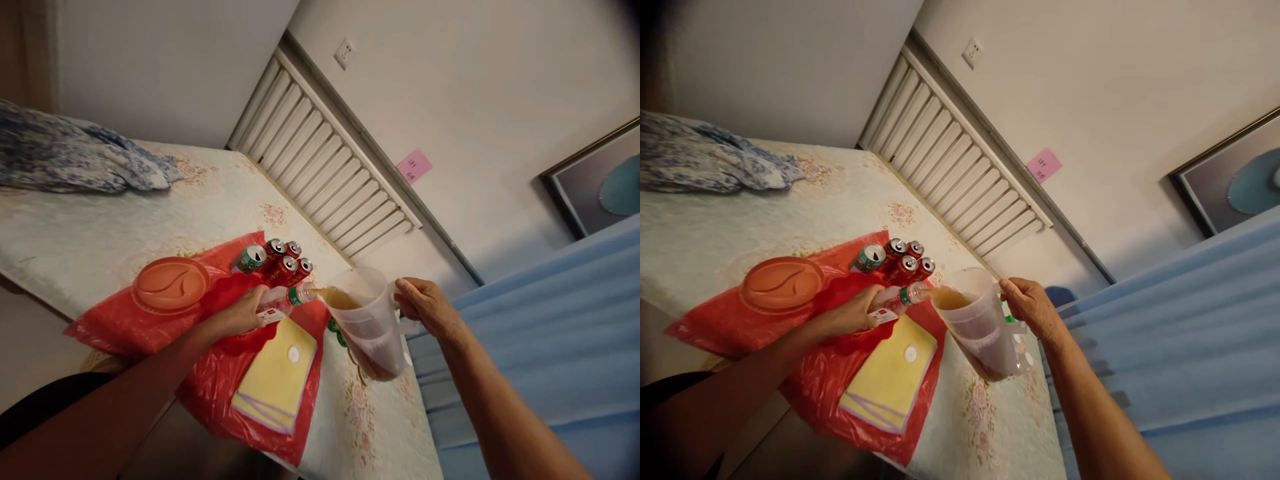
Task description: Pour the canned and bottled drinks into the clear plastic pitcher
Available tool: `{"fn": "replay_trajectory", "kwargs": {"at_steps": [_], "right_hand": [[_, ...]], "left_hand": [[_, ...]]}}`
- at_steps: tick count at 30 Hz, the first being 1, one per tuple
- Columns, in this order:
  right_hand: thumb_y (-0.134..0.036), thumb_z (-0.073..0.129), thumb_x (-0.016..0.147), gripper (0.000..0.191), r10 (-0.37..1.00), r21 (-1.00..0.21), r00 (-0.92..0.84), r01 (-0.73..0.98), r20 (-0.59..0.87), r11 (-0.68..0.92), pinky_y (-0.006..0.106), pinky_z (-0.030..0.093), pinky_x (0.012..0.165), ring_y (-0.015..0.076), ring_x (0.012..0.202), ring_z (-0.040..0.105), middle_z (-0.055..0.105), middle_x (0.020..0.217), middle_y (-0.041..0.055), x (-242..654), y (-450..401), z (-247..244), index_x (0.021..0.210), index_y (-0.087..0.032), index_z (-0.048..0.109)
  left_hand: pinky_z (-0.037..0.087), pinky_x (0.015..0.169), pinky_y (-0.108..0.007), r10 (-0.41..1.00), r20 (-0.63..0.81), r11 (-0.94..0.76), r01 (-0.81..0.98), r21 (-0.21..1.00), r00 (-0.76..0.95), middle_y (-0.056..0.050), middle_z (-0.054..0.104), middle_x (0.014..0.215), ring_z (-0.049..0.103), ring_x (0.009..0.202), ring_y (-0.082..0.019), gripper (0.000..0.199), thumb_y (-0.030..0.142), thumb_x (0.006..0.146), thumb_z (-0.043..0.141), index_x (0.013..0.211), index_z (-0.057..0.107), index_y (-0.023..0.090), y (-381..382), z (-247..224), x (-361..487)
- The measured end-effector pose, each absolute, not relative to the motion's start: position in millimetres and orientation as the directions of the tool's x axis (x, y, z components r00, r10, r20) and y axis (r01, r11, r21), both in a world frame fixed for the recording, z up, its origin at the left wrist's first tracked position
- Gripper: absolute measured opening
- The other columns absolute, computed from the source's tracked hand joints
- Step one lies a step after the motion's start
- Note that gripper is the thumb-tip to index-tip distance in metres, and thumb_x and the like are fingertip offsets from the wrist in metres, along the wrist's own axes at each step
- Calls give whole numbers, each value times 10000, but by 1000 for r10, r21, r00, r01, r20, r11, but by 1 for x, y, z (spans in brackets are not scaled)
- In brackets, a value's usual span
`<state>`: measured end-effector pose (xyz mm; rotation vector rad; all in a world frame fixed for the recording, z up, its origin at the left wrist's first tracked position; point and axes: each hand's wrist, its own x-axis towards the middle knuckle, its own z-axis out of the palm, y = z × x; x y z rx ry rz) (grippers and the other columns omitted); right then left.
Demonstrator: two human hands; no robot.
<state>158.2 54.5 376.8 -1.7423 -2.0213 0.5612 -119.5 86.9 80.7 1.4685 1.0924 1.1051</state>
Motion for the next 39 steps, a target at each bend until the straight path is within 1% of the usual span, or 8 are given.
{"fn": "replay_trajectory", "kwargs": {"at_steps": [3, 7, 10, 17, 24, 32, 36, 39], "right_hand": [[-805, 583, 789, 625, 990, -538, -133, 832, 43, 135, 222, 256, 375, 76, 376, 318, 389, 426, -58, 158, 54, 377, 628, -205, 520], [-809, 578, 787, 625, 991, -535, -129, 835, 34, 127, 221, 261, 380, 75, 378, 317, 377, 425, -63, 158, 54, 378, 628, -208, 511], [-804, 571, 795, 621, 991, -530, -127, 839, 29, 123, 222, 262, 383, 76, 378, 320, 373, 429, -65, 158, 54, 378, 631, -208, 509], [-801, 570, 795, 618, 991, -527, -130, 842, 17, 120, 222, 256, 381, 73, 378, 314, 364, 433, -68, 155, 54, 379, 632, -208, 509], [-811, 592, 773, 631, 992, -552, -128, 827, -1, 106, 220, 224, 398, 66, 395, 271, 346, 428, -76, 150, 53, 380, 628, -202, 516], [-809, 604, 764, 624, 993, -568, -121, 816, 2, 101, 226, 212, 405, 70, 395, 260, 341, 425, -77, 151, 55, 379, 641, -201, 539], [-820, 604, 758, 642, 992, -565, -123, 820, -12, 94, 218, 205, 415, 63, 405, 255, 332, 429, -82, 149, 55, 378, 637, -192, 541], [-817, 616, 750, 639, 993, -591, -114, 802, -12, 85, 216, 197, 412, 60, 404, 243, 323, 430, -87, 150, 56, 374, 635, -193, 536]], "left_hand": [[500, 672, -289, 969, 97, -128, 125, 984, 228, -63, 686, 1042, 676, 935, -265, 502, 217, 613, 643, 1106, 548, 219, 89, 77, -119], [509, 684, -312, 970, 99, -125, 101, 987, 223, -68, 678, 1041, 678, 946, -282, 472, 213, 600, 643, 1062, 548, 226, 92, 72, -118], [507, 685, -313, 970, 113, -133, 81, 988, 215, -64, 679, 1038, 680, 943, -281, 494, 209, 602, 645, 1087, 549, 230, 93, 68, -117], [516, 684, -286, 961, 104, -140, 130, 982, 255, -73, 671, 1075, 677, 954, -259, 492, 234, 630, 639, 1108, 524, 220, 93, 71, -118], [490, 605, -272, 967, 83, -98, 52, 994, 240, -52, 680, 986, 677, 876, -252, 458, 188, 593, 629, 1039, 537, 234, 88, 79, -120], [502, 653, -322, 971, 74, -96, 87, 992, 228, -53, 673, 972, 671, 861, -268, 441, 214, 551, 612, 985, 536, 232, 84, 91, -121], [496, 634, -314, 971, 67, -87, 77, 993, 231, -34, 663, 907, 661, 817, -256, 419, 218, 549, 609, 957, 514, 234, 85, 89, -120], [499, 641, -299, 970, 50, -71, 82, 994, 239, -15, 651, 908, 657, 816, -237, 443, 212, 543, 598, 976, 502, 230, 85, 89, -120]]}}
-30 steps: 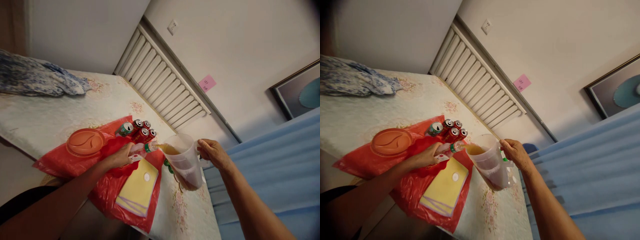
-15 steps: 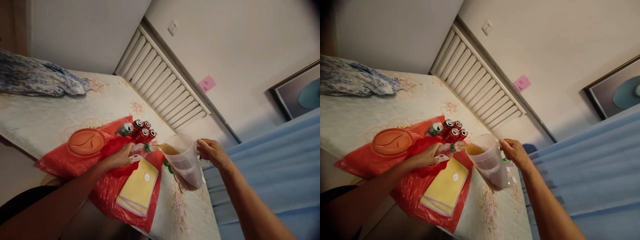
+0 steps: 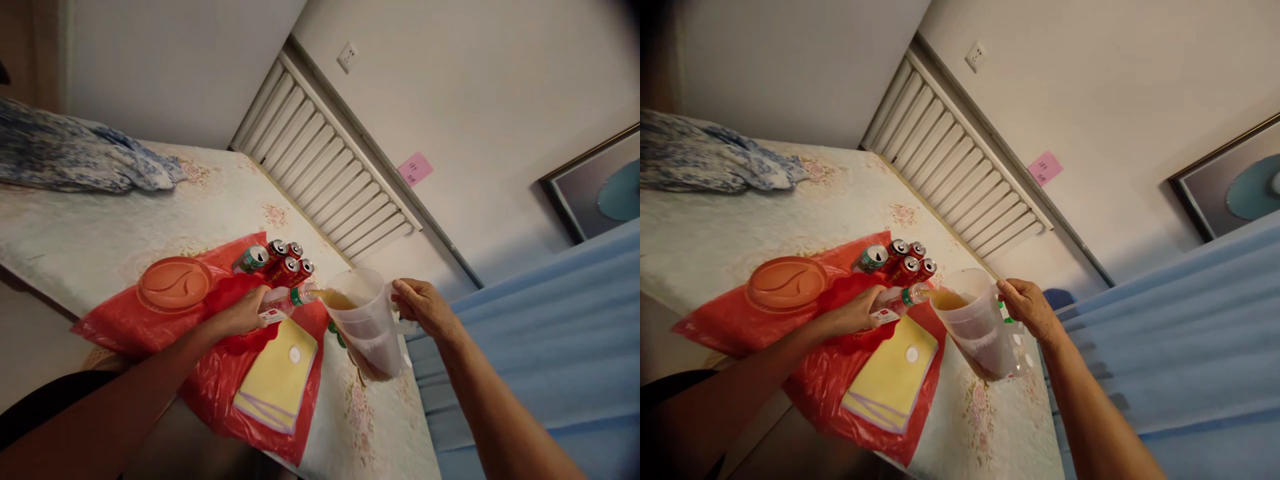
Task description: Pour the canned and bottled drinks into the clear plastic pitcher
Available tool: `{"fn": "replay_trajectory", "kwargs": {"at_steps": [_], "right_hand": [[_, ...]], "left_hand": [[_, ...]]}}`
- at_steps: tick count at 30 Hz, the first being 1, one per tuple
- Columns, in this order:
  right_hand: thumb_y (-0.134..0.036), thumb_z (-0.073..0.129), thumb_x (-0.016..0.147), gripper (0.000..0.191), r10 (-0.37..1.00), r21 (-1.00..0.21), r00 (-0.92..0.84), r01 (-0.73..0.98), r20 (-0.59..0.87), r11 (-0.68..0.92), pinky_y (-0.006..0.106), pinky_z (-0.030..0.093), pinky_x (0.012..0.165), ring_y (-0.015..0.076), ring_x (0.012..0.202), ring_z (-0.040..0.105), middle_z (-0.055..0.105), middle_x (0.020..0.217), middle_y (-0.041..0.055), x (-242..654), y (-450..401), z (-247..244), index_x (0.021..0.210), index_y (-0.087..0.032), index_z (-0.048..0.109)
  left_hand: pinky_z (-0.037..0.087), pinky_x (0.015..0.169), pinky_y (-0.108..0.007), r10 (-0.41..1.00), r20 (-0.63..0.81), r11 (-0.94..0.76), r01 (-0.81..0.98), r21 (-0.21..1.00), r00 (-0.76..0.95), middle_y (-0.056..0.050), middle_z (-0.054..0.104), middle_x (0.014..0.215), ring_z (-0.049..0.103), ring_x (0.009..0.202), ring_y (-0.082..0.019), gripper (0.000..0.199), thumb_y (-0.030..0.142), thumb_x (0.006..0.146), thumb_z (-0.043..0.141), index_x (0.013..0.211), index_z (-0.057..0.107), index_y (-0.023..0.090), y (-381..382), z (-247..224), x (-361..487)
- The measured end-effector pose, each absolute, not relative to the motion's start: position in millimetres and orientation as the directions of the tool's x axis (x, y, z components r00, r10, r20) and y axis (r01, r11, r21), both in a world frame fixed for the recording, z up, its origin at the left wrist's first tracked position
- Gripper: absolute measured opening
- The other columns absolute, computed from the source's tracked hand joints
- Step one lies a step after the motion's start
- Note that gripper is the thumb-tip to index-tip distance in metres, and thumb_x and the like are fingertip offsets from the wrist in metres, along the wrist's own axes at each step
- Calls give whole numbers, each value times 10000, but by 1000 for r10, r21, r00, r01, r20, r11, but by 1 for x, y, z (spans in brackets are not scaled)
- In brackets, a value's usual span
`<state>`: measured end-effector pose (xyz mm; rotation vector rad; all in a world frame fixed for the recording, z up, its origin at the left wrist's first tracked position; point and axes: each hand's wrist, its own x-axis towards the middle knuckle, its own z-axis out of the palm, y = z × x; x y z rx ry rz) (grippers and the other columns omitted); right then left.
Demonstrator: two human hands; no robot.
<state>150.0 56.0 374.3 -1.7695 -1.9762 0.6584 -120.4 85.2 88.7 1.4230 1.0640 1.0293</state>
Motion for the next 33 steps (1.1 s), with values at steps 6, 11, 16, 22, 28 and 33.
{"fn": "replay_trajectory", "kwargs": {"at_steps": [6, 11, 16, 22, 28, 33], "right_hand": [[-775, 663, 750, 613, 992, -695, -126, 713, 0, 91, 225, 192, 418, 59, 403, 231, 325, 428, -85, 154, 53, 359, 594, -213, 474], [-741, 660, 784, 630, 990, -769, -141, 629, 29, 112, 244, 246, 440, 73, 405, 273, 338, 410, -70, 162, 50, 340, 518, -223, 419], [-721, 679, 754, 604, 996, -840, -82, 538, 26, 66, 268, 303, 453, 102, 405, 350, 392, 401, -42, 166, 50, 322, 492, -215, 478], [-681, 698, 740, 570, 995, -908, 27, 411, 101, 81, 277, 329, 468, 114, 447, 364, 399, 454, -41, 157, 49, 305, 509, -230, 436], [-673, 694, 720, 570, 960, -958, 182, 232, 210, 166, 260, 241, 414, 83, 398, 211, 254, 441, -102, 134, 56, 284, 575, -260, 328], [-663, 624, 788, 563, 961, -969, 170, 149, 219, 195, 256, 210, 401, 72, 371, 165, 220, 441, -121, 110, 63, 258, 602, -265, 272]], "left_hand": [[489, 640, -286, 966, 47, -74, 96, 993, 253, -35, 657, 1000, 663, 879, -250, 480, 223, 552, 608, 1020, 502, 229, 86, 88, -121], [483, 637, -294, 973, 46, -69, 93, 993, 227, -58, 673, 1015, 664, 880, -265, 564, 216, 529, 649, 1075, 508, 244, 88, 80, -120], [492, 669, -299, 965, 76, -102, 91, 991, 252, -17, 650, 947, 659, 864, -239, 514, 239, 559, 623, 1056, 490, 239, 93, 76, -123], [507, 765, -306, 974, 100, -116, 68, 991, 204, 0, 665, 983, 662, 914, -230, 514, 274, 582, 664, 1069, 502, 241, 94, 87, -130], [530, 878, -349, 991, 133, -132, -59, 989, 16, -20, 687, 1097, 673, 1011, -257, 631, 414, 619, 717, 1186, 505, 237, 88, 103, -138], [526, 920, -391, 960, 161, -169, -14, 986, -231, -57, 677, 1139, 661, 1024, -275, 676, 469, 650, 710, 1232, 503, 194, 84, 110, -147]]}}
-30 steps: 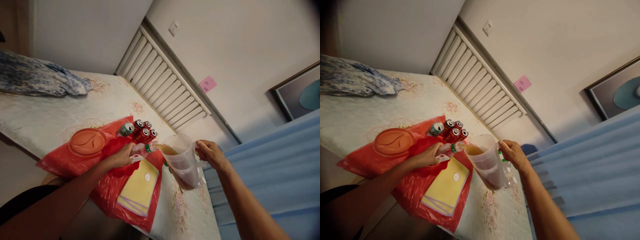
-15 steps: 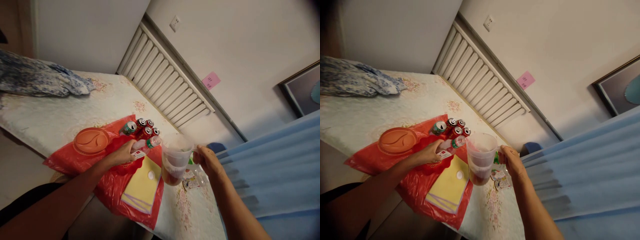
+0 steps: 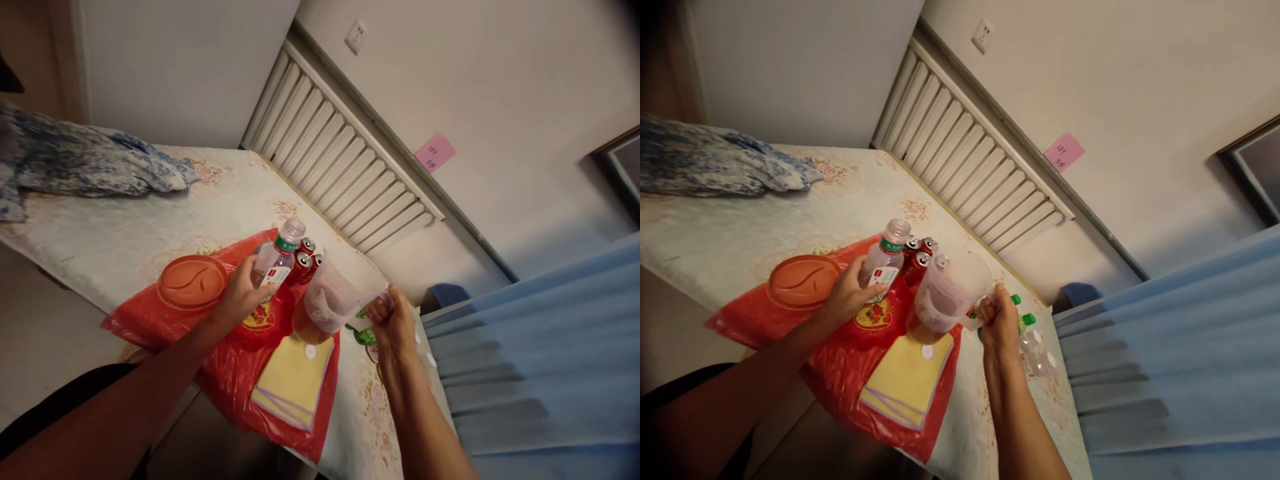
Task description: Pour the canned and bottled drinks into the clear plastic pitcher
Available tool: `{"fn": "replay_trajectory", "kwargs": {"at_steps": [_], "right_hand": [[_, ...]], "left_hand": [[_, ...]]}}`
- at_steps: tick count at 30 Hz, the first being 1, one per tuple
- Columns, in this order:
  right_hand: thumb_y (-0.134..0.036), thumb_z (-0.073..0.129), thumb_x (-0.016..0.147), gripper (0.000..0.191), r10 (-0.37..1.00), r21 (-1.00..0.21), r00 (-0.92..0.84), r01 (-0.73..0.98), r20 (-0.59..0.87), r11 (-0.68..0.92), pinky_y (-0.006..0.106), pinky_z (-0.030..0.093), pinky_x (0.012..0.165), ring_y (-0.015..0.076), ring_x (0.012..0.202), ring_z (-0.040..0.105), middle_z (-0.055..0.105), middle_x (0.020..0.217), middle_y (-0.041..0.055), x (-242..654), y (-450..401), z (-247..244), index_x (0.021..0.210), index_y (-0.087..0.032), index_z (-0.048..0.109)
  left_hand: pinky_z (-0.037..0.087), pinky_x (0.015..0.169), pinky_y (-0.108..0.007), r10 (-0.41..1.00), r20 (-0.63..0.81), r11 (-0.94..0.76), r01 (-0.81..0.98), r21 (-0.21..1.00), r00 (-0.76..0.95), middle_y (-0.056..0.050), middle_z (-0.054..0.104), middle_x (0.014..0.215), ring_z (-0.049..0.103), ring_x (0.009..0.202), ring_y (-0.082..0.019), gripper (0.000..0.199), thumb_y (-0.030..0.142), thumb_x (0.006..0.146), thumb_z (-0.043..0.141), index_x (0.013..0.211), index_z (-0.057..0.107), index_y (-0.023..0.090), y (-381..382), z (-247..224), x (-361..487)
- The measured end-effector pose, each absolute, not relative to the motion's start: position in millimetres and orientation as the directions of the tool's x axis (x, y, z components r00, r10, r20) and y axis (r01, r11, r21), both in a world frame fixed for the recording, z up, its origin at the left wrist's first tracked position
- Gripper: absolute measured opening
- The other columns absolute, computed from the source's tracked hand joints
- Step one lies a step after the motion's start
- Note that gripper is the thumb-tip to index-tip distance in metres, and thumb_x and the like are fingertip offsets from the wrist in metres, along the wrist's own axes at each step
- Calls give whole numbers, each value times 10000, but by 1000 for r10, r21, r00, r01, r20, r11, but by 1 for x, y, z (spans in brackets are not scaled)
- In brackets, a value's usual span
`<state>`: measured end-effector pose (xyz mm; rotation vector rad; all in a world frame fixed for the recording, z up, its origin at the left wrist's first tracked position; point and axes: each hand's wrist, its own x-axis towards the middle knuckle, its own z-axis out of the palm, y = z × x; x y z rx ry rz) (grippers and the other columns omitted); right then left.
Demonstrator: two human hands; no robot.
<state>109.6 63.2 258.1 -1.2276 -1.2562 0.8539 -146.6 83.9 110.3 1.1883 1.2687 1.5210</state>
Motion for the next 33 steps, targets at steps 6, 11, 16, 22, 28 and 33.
{"fn": "replay_trajectory", "kwargs": {"at_steps": [6, 11, 16, 22, 28, 33], "right_hand": [[-584, 622, 778, 506, 972, -986, 179, -38, 155, 164, 261, 216, 429, 70, 382, 162, 226, 428, -119, 75, 74, 224, 591, -257, 284], [-576, 593, 803, 493, 979, -982, 146, -107, 141, 158, 265, 226, 453, 74, 394, 165, 222, 430, -121, 49, 81, 199, 601, -257, 277], [-524, 588, 819, 465, 974, -977, 172, -125, 150, 173, 263, 243, 477, 82, 429, 187, 255, 472, -110, 38, 81, 175, 618, -252, 269], [-488, 572, 827, 464, 972, -966, 179, -183, 149, 182, 248, 242, 473, 80, 433, 144, 223, 461, -123, 39, 75, 152, 614, -250, 235], [-620, 517, 893, 462, 970, -977, 126, -26, 209, 214, 252, 376, 552, 104, 492, 419, 441, 527, -78, 56, 74, 147, 653, -232, 443], [-640, 557, 858, 496, 948, -957, 236, 245, 215, 156, 294, 494, 717, 164, 754, 621, 673, 852, 14, 107, 67, 134, 1029, -183, 645]], "left_hand": [[514, 975, -424, 842, 161, -149, 64, 987, -515, -88, 638, 1226, 631, 1101, -293, 680, 459, 691, 702, 1279, 478, 200, 80, 112, -155], [516, 974, -426, 811, 171, -143, 95, 985, -559, -92, 623, 1206, 624, 1099, -288, 684, 466, 706, 706, 1288, 475, 190, 78, 109, -158], [511, 969, -413, 786, 183, -121, 142, 982, -591, -76, 616, 1179, 608, 1103, -286, 644, 470, 707, 722, 1249, 501, 200, 73, 111, -161], [514, 945, -425, 759, 229, -183, 137, 973, -610, -58, 624, 1092, 621, 1037, -271, 629, 450, 689, 732, 1214, 514, 180, 72, 108, -165], [516, 916, -415, 754, 236, -196, 134, 972, -613, -46, 627, 1029, 618, 972, -246, 616, 419, 670, 763, 1188, 535, 176, 69, 107, -164], [510, 904, -400, 762, 228, -213, 97, 972, -607, -47, 618, 1010, 585, 911, -210, 578, 388, 666, 775, 1139, 548, 146, 55, 112, -162]]}}
